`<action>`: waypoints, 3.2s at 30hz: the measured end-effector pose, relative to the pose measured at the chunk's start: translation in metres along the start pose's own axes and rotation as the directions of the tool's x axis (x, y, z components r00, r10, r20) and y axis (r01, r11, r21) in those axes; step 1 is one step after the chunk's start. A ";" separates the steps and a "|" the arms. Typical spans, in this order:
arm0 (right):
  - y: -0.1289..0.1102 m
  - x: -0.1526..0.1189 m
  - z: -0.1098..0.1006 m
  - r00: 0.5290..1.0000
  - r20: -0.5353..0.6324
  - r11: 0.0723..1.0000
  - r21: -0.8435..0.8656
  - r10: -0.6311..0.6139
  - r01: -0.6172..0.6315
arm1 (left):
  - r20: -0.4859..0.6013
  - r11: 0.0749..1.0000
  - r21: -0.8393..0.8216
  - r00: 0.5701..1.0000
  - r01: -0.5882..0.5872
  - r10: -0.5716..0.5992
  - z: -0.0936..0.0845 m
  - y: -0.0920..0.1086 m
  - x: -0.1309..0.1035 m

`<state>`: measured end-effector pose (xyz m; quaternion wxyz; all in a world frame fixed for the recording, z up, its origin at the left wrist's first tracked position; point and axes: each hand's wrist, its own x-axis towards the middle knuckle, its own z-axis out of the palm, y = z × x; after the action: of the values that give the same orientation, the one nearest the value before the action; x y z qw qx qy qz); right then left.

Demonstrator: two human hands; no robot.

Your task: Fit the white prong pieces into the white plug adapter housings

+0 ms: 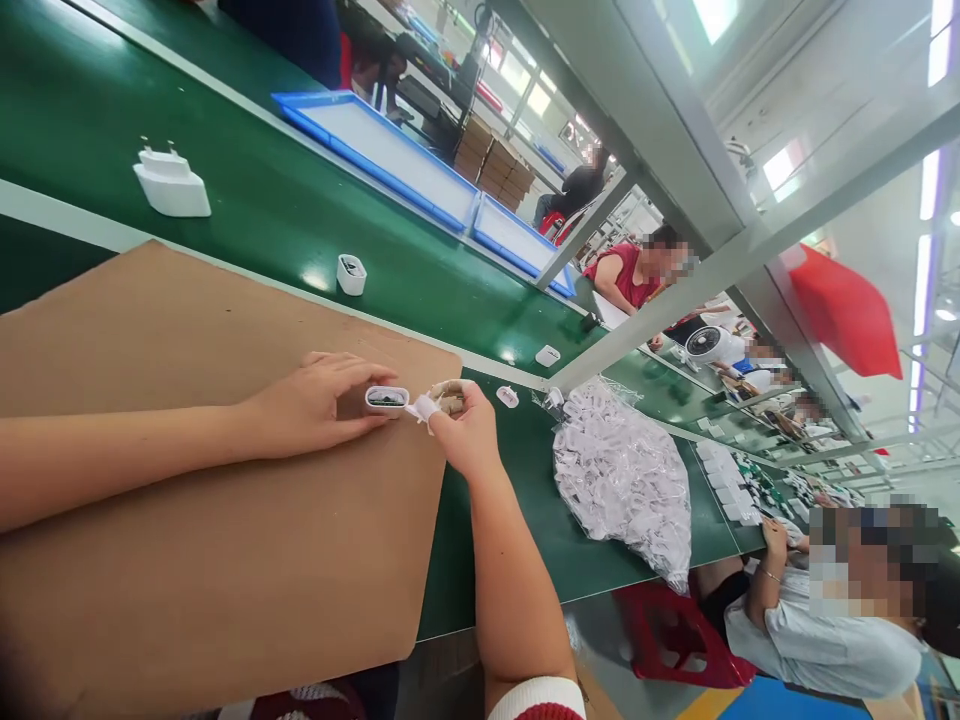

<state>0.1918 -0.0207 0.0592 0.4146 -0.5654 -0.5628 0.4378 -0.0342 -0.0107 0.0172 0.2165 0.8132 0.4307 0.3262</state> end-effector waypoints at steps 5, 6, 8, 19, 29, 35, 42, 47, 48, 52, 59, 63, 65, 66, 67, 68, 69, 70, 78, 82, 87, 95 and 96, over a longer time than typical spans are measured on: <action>-0.002 0.005 0.002 1.000 -0.012 0.999 0.046 0.023 -0.022 | 0.045 0.992 -0.120 0.999 0.036 -0.031 -0.002 -0.007 0.002; -0.003 0.005 -0.001 0.999 0.024 0.998 0.038 0.044 -0.045 | 0.038 0.990 -0.140 0.999 0.031 -0.026 -0.001 -0.008 0.002; -0.006 0.004 -0.007 0.993 0.106 0.999 -0.009 0.042 -0.042 | 0.018 0.984 -0.178 1.000 0.025 -0.022 0.000 -0.010 0.001; -0.005 -0.005 -0.003 0.967 0.179 0.676 -0.692 -0.180 0.254 | 0.029 0.967 -0.253 0.999 0.028 -0.022 0.000 -0.012 0.002; -0.008 -0.006 0.026 0.817 0.262 0.582 -0.594 -0.514 0.556 | 0.030 0.978 -0.207 1.000 0.000 0.006 0.002 -0.016 0.003; -0.011 -0.001 0.028 0.800 0.359 0.512 -0.626 -0.481 0.588 | 0.038 0.978 -0.207 0.999 0.020 -0.013 0.002 -0.014 0.003; -0.022 0.004 0.031 0.861 0.368 0.527 -0.682 -0.351 0.506 | 0.044 0.974 -0.226 0.999 -0.001 0.011 0.001 -0.014 0.005; -0.019 0.010 0.033 0.872 0.338 0.547 -0.682 -0.353 0.485 | 0.042 0.977 -0.212 0.999 0.021 -0.012 0.001 -0.010 0.005; -0.016 0.009 0.034 0.874 0.318 0.553 -0.681 -0.367 0.480 | 0.039 0.978 -0.208 0.999 0.023 -0.015 0.001 -0.008 0.004; 0.000 0.004 0.038 0.901 0.180 0.638 -0.651 -0.395 0.410 | 0.063 0.976 -0.210 0.997 0.057 -0.045 0.000 -0.004 0.002; 0.013 0.022 -0.022 0.851 -0.185 0.662 -0.714 -0.492 0.228 | -0.090 0.945 -0.060 0.941 0.321 -0.325 -0.023 -0.037 0.063; 0.023 0.035 -0.058 0.910 -0.341 0.687 -0.721 -0.235 -0.093 | -0.232 0.875 0.031 0.855 0.483 -0.464 -0.048 -0.069 0.109; 0.027 0.039 -0.063 0.920 -0.347 0.722 -0.683 -0.185 -0.112 | -0.269 0.849 0.049 0.826 0.526 -0.496 -0.057 -0.076 0.119; 0.028 0.040 -0.064 0.919 -0.348 0.739 -0.666 -0.183 -0.105 | -0.292 0.843 0.059 0.817 0.535 -0.498 -0.061 -0.078 0.120; 0.028 0.041 -0.063 0.917 -0.355 0.754 -0.650 -0.184 -0.100 | -0.323 0.843 0.073 0.813 0.533 -0.485 -0.066 -0.079 0.118; 0.028 0.042 -0.060 0.914 -0.363 0.766 -0.635 -0.182 -0.100 | -0.359 0.850 0.089 0.813 0.519 -0.459 -0.073 -0.080 0.114; 0.027 0.042 -0.057 0.917 -0.363 0.792 -0.604 -0.167 -0.095 | -0.408 0.856 0.102 0.806 0.507 -0.429 -0.080 -0.084 0.109; 0.026 0.041 -0.054 0.926 -0.350 0.837 -0.541 -0.138 -0.080 | -0.459 0.861 0.114 0.794 0.496 -0.397 -0.090 -0.089 0.103; 0.002 0.029 -0.027 0.997 0.032 0.954 0.290 0.064 -0.071 | -0.290 0.653 0.143 0.662 0.744 -0.691 -0.171 -0.169 0.062; -0.005 0.022 -0.021 0.999 0.012 0.945 0.322 0.049 -0.050 | -0.312 0.655 0.336 0.736 0.677 -0.600 -0.182 -0.129 0.046; -0.007 0.014 -0.014 0.999 -0.046 0.982 0.191 0.014 -0.005 | -0.273 0.831 0.401 0.916 0.385 -0.293 -0.134 -0.037 0.033; -0.013 0.002 0.003 0.994 -0.078 0.993 0.080 -0.081 0.087 | 0.126 0.995 0.025 0.987 0.098 -0.101 -0.008 0.019 0.009; -0.014 0.001 0.003 0.995 -0.061 0.992 0.088 -0.080 0.086 | 0.129 0.993 0.010 0.985 0.114 -0.114 -0.001 0.018 0.007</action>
<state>0.1850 -0.0198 0.0718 0.4737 -0.5344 -0.5532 0.4289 -0.0215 -0.0144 0.0318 0.2614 0.8068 0.4620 0.2593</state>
